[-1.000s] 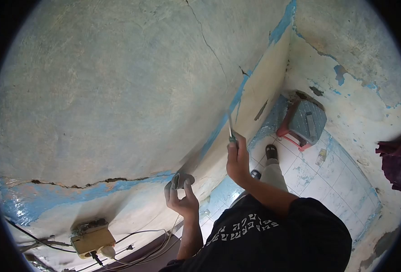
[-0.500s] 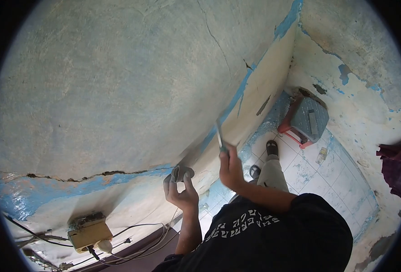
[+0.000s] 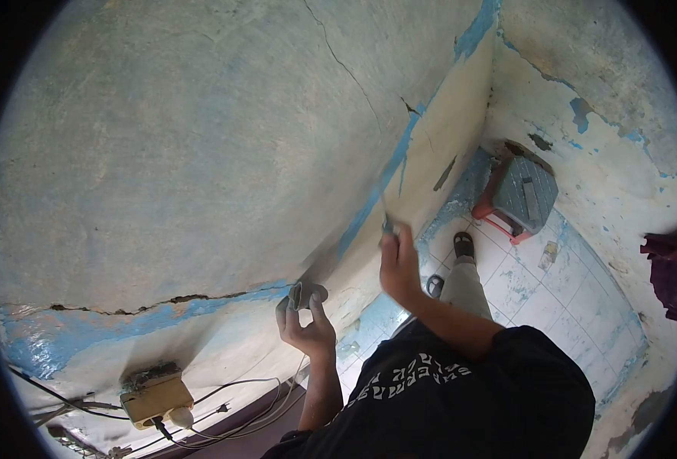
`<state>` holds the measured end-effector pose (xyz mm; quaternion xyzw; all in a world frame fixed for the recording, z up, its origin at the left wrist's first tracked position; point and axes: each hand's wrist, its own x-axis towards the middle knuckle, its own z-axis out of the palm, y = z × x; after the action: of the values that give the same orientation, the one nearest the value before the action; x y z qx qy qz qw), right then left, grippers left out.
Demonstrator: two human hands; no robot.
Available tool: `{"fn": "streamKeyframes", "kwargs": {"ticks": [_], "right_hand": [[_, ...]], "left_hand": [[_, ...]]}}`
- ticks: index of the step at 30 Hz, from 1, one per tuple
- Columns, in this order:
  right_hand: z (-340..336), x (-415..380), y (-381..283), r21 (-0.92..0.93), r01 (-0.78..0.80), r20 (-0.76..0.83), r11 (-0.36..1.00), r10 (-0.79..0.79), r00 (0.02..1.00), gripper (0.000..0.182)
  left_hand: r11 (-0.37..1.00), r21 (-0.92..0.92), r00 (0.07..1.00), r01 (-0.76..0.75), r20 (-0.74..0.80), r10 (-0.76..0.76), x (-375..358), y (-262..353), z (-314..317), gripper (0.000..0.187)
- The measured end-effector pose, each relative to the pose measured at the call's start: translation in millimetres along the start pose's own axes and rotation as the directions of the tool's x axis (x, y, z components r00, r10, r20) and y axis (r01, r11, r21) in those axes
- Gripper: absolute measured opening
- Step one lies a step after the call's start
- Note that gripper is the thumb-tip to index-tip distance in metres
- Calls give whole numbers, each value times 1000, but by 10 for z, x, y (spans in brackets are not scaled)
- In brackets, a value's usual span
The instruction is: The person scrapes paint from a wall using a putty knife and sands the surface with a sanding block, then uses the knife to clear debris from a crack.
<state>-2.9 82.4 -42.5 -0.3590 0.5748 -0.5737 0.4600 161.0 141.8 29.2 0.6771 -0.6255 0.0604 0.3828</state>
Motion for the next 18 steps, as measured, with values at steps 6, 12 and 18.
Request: {"fn": "streamKeyframes", "kwargs": {"ticks": [6,12,18], "right_hand": [[108,-305,9,49,225,62,973,-228,972,36],[-75,-39,-146,81,-60,91,995,52,994,35],[50,-188,18,77,110,32,991,-113,993,35]], "left_hand": [[1000,4,999,14,-39,-14,10,6,50,33],[1000,12,1000,14,13,-14,8,-5,-7,34],[1000,-9,1000,20,-11,-21,7,-14,6,33]]}}
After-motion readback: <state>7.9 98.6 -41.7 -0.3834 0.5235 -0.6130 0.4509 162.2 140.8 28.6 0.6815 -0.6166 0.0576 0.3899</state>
